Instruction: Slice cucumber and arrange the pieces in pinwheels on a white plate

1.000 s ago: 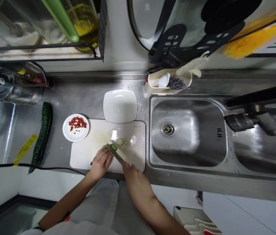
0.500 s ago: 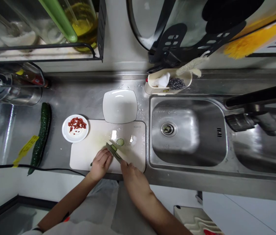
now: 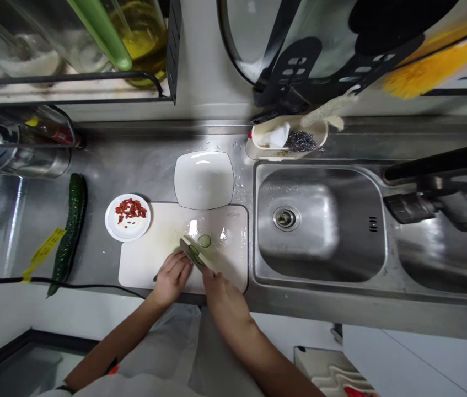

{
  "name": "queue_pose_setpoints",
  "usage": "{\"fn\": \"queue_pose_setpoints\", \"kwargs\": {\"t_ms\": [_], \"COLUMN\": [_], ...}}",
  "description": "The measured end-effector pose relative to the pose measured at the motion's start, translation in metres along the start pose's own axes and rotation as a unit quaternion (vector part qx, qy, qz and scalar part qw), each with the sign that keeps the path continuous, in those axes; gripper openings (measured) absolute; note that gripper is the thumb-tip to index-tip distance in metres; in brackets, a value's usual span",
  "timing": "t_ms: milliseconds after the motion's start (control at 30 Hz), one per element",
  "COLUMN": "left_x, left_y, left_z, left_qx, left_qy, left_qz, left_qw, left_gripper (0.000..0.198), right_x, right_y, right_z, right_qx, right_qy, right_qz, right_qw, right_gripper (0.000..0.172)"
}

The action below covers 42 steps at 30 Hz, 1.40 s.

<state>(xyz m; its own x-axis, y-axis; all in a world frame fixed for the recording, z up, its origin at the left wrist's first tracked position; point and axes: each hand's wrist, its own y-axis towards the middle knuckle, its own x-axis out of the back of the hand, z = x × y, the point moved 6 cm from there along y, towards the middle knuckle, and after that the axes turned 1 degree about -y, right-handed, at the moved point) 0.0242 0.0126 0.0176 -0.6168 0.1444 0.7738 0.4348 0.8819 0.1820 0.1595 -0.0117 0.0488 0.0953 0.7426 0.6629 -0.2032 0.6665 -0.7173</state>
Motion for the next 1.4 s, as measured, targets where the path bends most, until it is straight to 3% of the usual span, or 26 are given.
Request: {"fn": "queue_pose_setpoints", "kwargs": {"t_ms": [367,733,900,1167,1400], "left_x": [0.001,-0.001,0.000,0.001,0.000], "left_y": [0.003,0.001,0.000,-0.003,-0.003], "left_z": [-0.003,0.000,0.000,0.004,0.005], "left_qx": [-0.010,0.000,-0.002,0.029,0.035], "left_qy": [0.005,-0.010,-0.013,-0.028,-0.025], "left_qz": [0.001,0.006,0.000,-0.006,0.004], "left_qw": [1.000,1.000,1.000,0.999,0.999], "left_gripper": [0.029,0.032,0.034,0.032,0.023], "right_x": [-0.002,-0.027,-0.027,-0.012,-0.016], "right_y": [0.011,0.027,0.027,0.009,-0.013], "right_z": [0.002,-0.003,-0.008,-0.016,-0.009], "right_qx": [0.001,0.004,-0.011,-0.037,-0.025], "right_qy": [0.011,0.033,0.053,0.023,0.006], "right_qz": [-0.005,-0.022,-0.010,-0.010,-0.012], "right_qw": [1.000,0.999,0.999,0.999,1.000], "right_gripper": [0.041,0.047,0.048,0.044,0.040]}}
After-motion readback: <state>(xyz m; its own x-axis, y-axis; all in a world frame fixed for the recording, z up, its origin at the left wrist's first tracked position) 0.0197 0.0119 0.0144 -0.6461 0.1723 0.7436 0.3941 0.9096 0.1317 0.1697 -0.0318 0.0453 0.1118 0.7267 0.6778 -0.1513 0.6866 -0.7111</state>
